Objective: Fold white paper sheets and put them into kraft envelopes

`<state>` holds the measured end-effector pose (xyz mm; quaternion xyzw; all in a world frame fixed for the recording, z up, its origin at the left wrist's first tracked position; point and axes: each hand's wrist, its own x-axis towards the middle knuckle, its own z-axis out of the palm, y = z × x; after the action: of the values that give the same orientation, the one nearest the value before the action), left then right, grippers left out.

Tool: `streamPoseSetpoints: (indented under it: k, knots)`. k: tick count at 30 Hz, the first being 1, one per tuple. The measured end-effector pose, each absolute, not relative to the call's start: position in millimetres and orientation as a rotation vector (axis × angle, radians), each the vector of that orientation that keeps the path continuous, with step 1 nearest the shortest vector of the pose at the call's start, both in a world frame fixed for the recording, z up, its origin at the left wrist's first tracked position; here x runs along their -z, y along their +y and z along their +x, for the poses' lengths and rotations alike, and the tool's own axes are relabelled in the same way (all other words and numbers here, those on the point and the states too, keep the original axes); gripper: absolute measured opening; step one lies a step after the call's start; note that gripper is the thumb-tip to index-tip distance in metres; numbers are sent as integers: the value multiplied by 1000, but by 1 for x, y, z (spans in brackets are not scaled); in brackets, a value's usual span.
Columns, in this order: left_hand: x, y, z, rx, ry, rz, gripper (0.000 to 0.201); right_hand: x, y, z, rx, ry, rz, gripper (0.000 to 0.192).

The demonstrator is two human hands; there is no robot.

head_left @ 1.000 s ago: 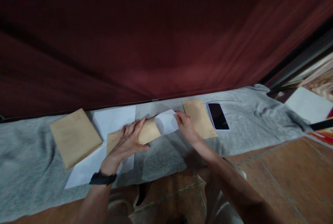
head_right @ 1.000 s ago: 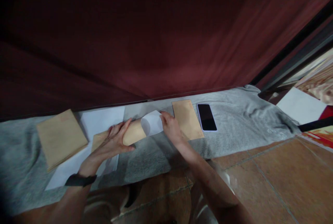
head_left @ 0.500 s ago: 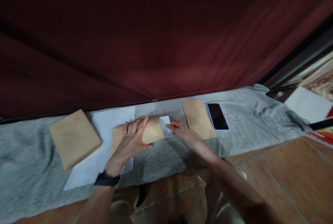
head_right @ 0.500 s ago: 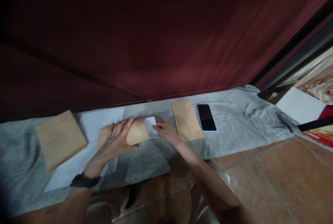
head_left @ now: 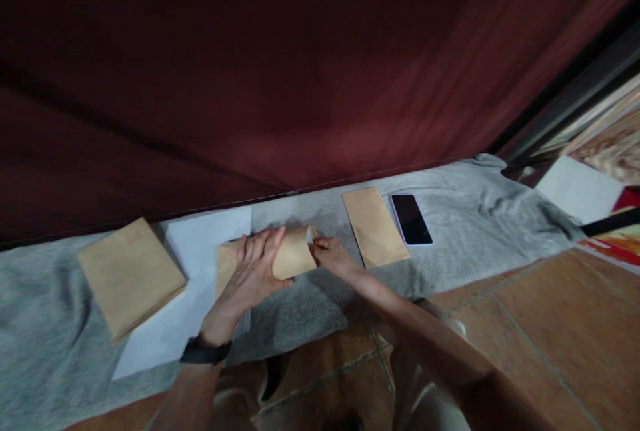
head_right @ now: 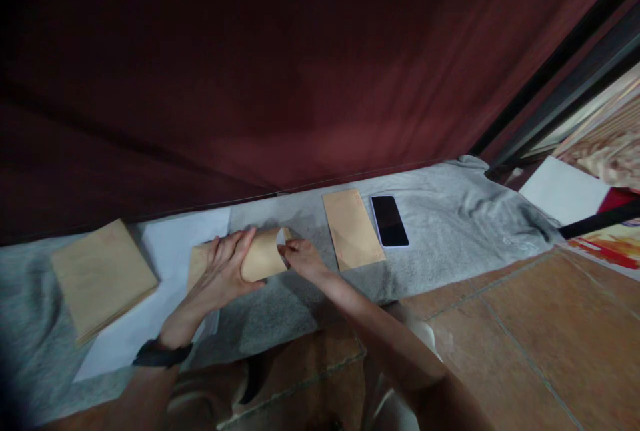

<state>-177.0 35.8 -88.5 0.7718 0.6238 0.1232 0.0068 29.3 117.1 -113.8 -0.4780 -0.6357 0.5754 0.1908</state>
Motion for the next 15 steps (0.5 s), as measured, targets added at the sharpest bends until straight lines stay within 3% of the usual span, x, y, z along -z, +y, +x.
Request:
streamPoseSetpoints:
  k: [8, 12, 15]
  knots:
    - [90, 36, -177, -480, 1908, 2420, 118, 109, 116, 32, -1540, -1802, -1405, 30]
    - [91, 36, -178, -458, 1915, 2446, 118, 104, 114, 34, -1334, -1920, -1498, 31]
    - [91, 37, -177, -434, 1926, 2462, 118, 106, 113, 35, -1113, -1959, -1548, 22]
